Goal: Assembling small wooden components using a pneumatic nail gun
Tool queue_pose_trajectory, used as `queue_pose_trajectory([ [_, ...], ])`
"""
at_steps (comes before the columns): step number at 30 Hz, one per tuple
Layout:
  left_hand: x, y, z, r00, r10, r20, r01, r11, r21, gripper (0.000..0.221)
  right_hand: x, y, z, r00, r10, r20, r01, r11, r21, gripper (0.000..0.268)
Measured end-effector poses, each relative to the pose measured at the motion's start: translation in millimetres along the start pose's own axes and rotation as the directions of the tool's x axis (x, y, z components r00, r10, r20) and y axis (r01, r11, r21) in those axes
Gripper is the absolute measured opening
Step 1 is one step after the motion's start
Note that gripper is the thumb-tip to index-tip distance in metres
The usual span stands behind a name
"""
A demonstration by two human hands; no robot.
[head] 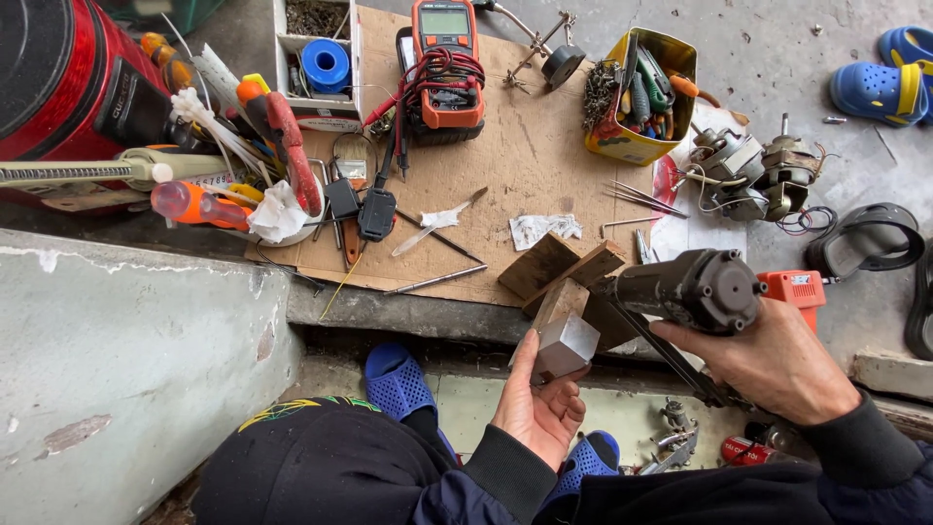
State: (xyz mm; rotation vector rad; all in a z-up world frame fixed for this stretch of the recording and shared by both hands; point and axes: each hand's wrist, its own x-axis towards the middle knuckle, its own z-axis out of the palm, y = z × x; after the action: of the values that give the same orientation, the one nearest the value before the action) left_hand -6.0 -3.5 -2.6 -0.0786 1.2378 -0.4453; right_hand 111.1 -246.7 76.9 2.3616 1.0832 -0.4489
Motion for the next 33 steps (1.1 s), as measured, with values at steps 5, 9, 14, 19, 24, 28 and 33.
queue_pose_trajectory([
  [5, -1.7, 1.5, 0.0, 1.000, -0.019, -0.008, 0.019, 1.000, 0.002, 0.062, 24.1, -30.5, -85.2, 0.766, 0.550, 0.333, -0.501, 0.187, 0.845, 0.024],
  [9, -0.7, 0.6, 0.7, 1.000, -0.027, -0.012, 0.027, 1.000, 0.002, 0.062, 25.7, -31.0, -80.9, 0.757, 0.565, 0.329, -0.523, 0.222, 0.823, 0.028],
  [14, 3.2, 0.2, -1.5, 1.000, -0.030, -0.003, 0.030, 1.000, -0.003, 0.061, 37.5, -30.2, -82.0, 0.753, 0.532, 0.387, -0.618, 0.372, 0.692, 0.041],
  [19, 0.3, 0.9, -0.6, 1.000, -0.027, 0.006, 0.027, 1.000, -0.002, 0.062, 45.3, -29.6, -75.0, 0.800, 0.502, 0.328, -0.539, 0.363, 0.760, 0.040],
  [24, -1.1, 1.3, 0.8, 0.999, -0.034, 0.009, 0.034, 0.999, -0.004, 0.062, 48.3, -31.8, -85.1, 0.765, 0.502, 0.402, -0.591, 0.301, 0.749, 0.036],
  [28, -3.0, 3.3, 2.9, 0.999, -0.033, -0.019, 0.034, 0.999, 0.019, 0.062, 51.8, -28.6, -86.5, 0.830, 0.451, 0.327, -0.502, 0.351, 0.791, 0.032],
  [33, 3.4, 5.5, 1.1, 0.999, -0.046, -0.025, 0.046, 0.998, 0.031, 0.055, 55.7, -24.2, -71.8, 0.881, 0.393, 0.264, -0.414, 0.369, 0.832, 0.038],
])
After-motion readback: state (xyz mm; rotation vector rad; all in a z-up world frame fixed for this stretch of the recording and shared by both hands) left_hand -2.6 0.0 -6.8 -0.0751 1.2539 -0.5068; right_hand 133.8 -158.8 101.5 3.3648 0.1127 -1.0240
